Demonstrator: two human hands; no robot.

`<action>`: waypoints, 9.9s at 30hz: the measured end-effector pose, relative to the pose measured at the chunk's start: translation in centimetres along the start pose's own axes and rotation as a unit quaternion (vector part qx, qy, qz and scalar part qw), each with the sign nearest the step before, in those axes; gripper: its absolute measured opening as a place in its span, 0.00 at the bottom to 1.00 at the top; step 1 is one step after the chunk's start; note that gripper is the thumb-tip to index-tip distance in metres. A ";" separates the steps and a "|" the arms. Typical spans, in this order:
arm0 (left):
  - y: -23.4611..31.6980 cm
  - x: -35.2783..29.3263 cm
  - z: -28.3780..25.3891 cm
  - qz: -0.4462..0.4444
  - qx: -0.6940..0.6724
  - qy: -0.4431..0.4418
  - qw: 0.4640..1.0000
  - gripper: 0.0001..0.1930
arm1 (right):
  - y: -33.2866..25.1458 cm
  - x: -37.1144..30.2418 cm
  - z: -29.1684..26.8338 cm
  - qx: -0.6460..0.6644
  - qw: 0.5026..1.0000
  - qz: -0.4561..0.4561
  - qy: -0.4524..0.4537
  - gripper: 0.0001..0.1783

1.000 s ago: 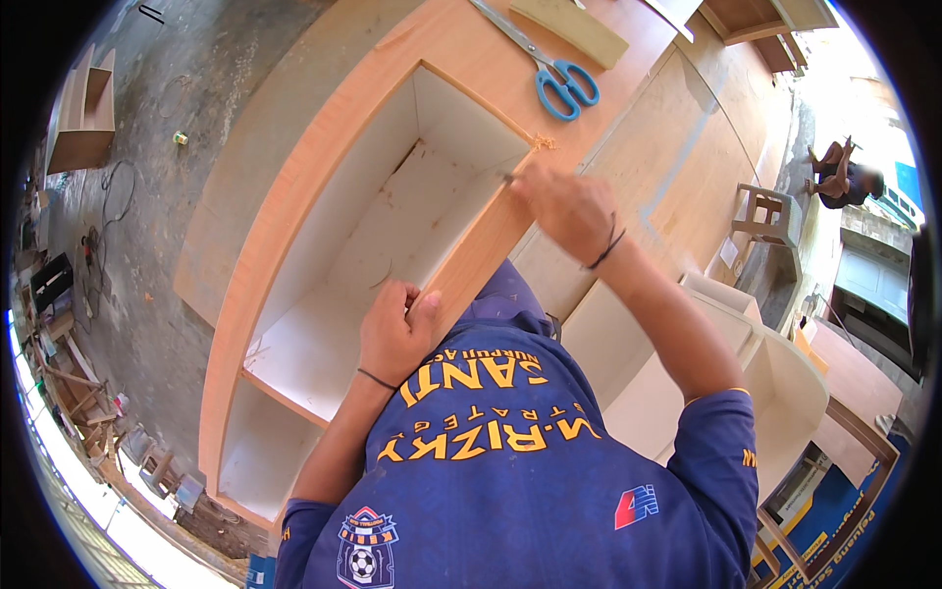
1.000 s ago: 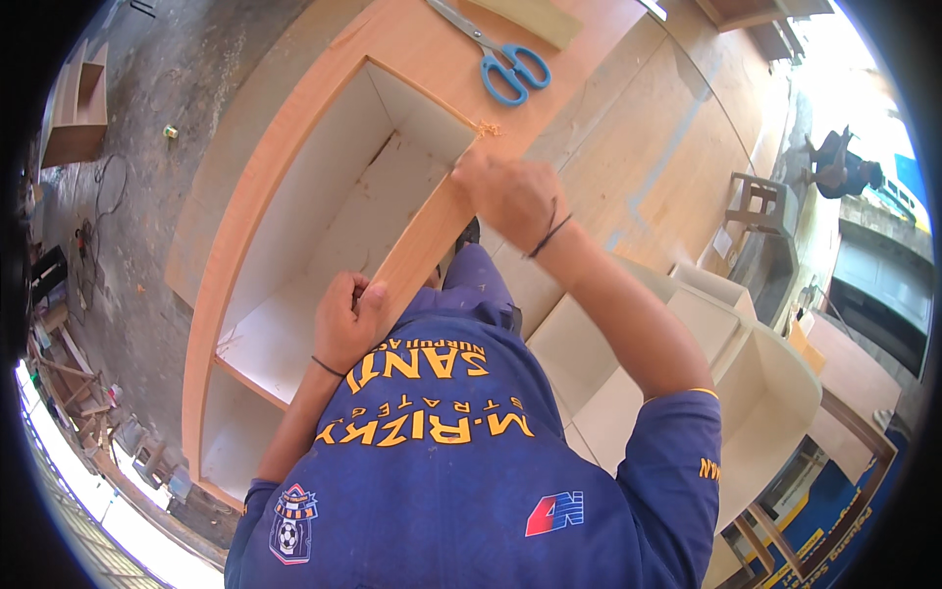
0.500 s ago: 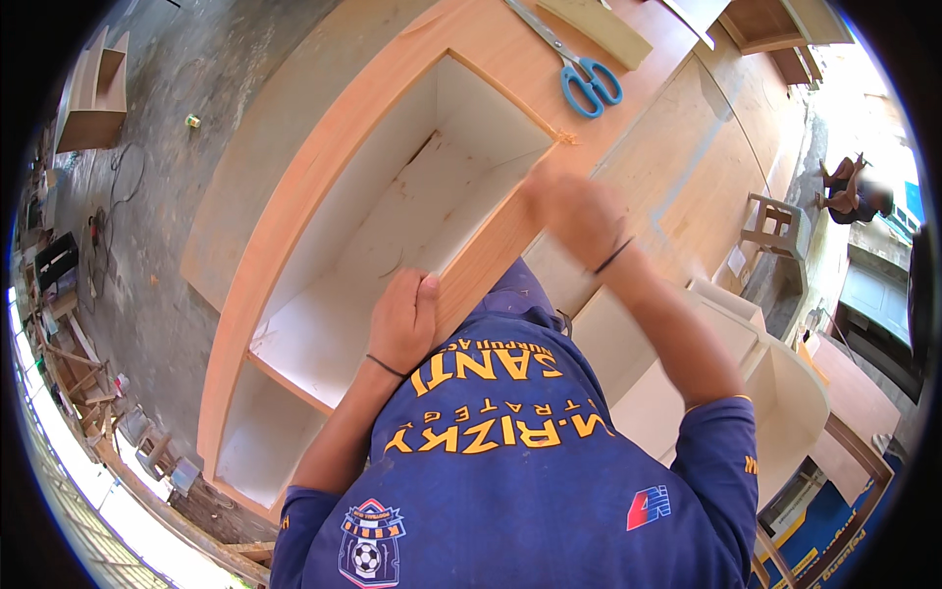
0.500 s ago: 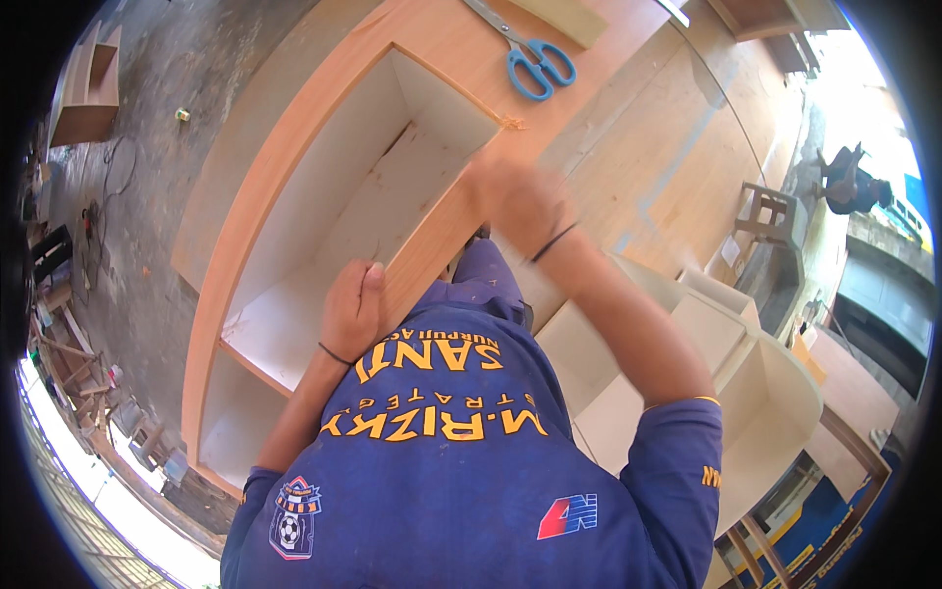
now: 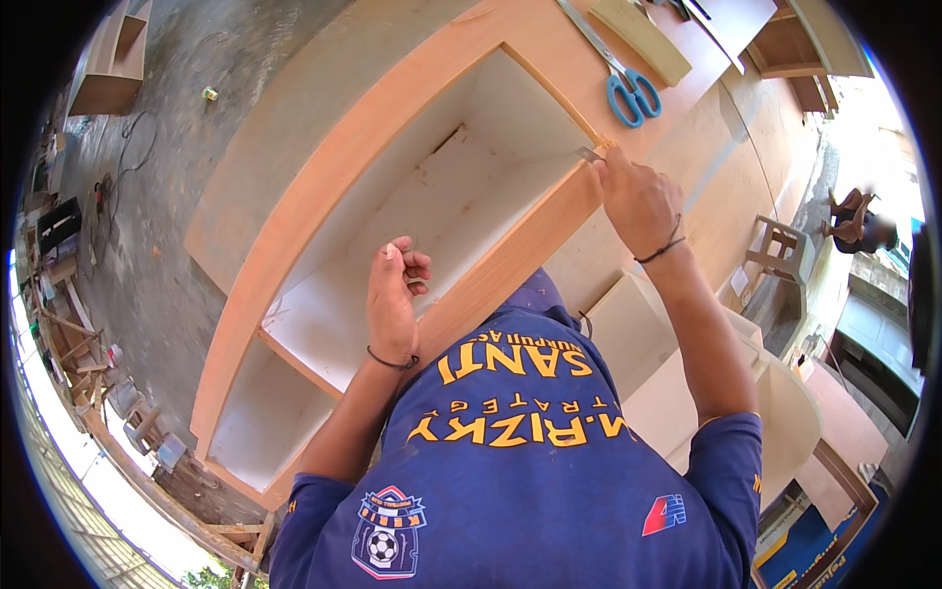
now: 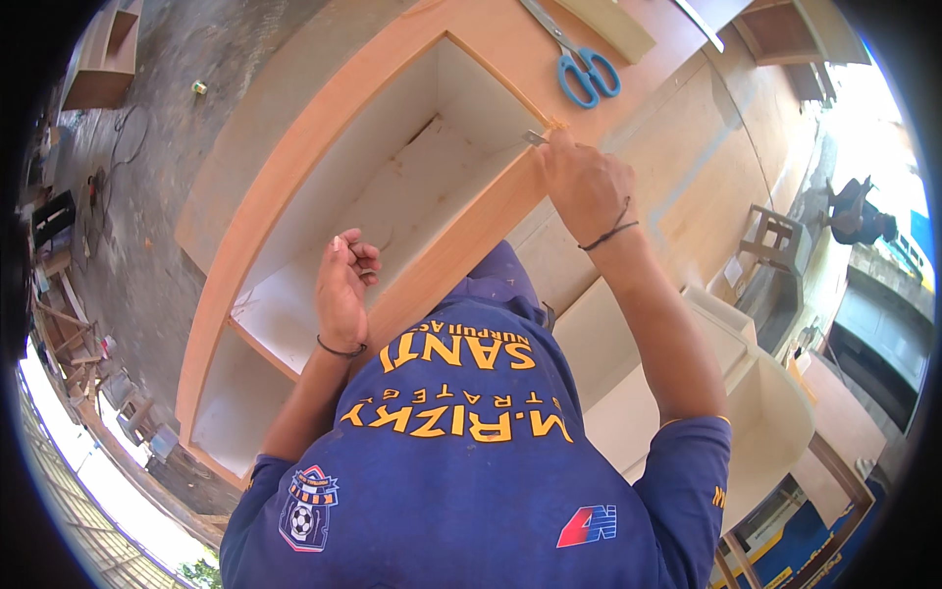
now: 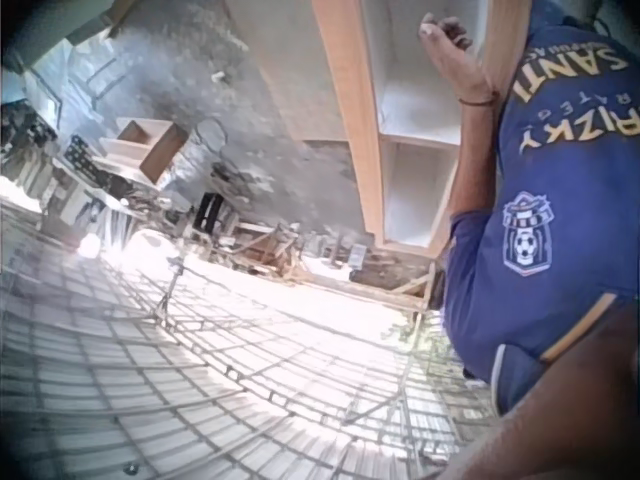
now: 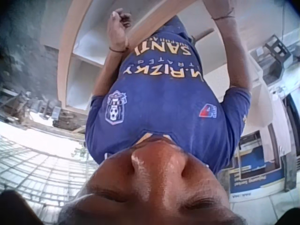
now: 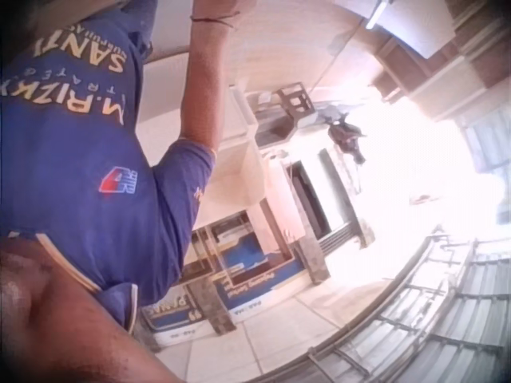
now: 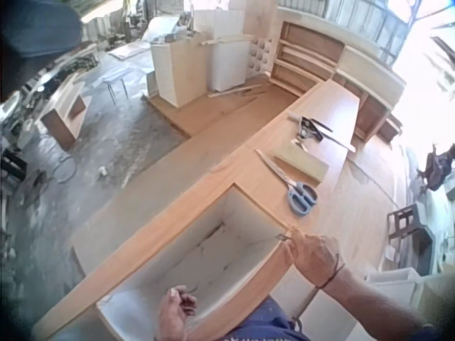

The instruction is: The person sands and scrapes the edges of a wooden cabinet frame using a sandpaper block and a metal scraper tool, removing sawdust and smoothing the surface.

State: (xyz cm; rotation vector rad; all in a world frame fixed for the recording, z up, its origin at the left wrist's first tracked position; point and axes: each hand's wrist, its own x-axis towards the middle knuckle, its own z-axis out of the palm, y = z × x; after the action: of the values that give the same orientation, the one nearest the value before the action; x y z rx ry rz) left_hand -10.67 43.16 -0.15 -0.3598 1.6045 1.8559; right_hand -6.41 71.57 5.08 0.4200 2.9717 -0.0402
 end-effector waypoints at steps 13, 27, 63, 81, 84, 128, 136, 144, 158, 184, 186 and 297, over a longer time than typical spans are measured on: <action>0.2 0.1 0.4 0.004 0.009 -0.016 1.000 0.22 | -0.2 -0.5 0.2 0.061 0.997 0.047 0.032 0.07; 0.3 0.2 0.8 0.009 0.040 -0.037 0.999 0.20 | -4.2 -4.6 1.6 0.155 0.964 -0.178 0.119 0.06; 0.2 0.0 0.6 0.039 0.056 -0.059 0.996 0.18 | -3.6 -3.6 0.8 0.084 0.988 -0.123 -0.034 0.08; 0.2 -0.7 1.1 0.119 0.064 0.000 0.991 0.18 | 0.8 4.8 -3.3 -0.116 0.986 -0.054 -0.105 0.11; 0.2 -0.8 1.2 0.116 0.056 0.002 0.992 0.18 | -3.5 1.0 -2.2 -0.050 0.981 -0.157 -0.100 0.10; -0.4 -0.2 1.5 0.130 0.124 -0.056 0.982 0.14 | 4.0 0.1 2.3 0.120 0.983 -0.043 0.129 0.13; -1.2 0.2 1.2 0.161 0.142 -0.062 0.975 0.15 | 4.6 0.1 2.4 0.107 0.983 -0.044 0.143 0.14; -1.2 0.3 1.3 0.165 0.151 -0.051 0.973 0.15 | 5.9 0.7 1.3 0.096 0.977 -0.028 0.191 0.09; -1.3 0.4 1.3 0.170 0.198 -0.030 0.965 0.15 | 7.0 2.7 2.5 0.096 0.967 -0.151 0.181 0.03; -2.4 0.4 1.7 0.215 0.223 0.028 0.950 0.17 | 8.4 3.1 1.6 0.106 0.967 -0.160 0.170 0.07; -2.6 0.5 1.6 0.223 0.240 0.041 0.944 0.17 | 8.3 2.6 2.0 0.108 0.964 -0.178 0.163 0.07; -0.5 -2.8 4.6 0.358 0.370 -0.004 0.857 0.07 | -2.0 -0.1 -1.5 0.066 0.968 -0.222 -0.093 0.06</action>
State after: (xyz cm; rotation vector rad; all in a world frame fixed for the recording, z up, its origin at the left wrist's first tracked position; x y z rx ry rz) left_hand -7.26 46.74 2.10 0.6728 2.4975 1.4899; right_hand -7.10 69.66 6.61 -0.2336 2.8202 -0.3076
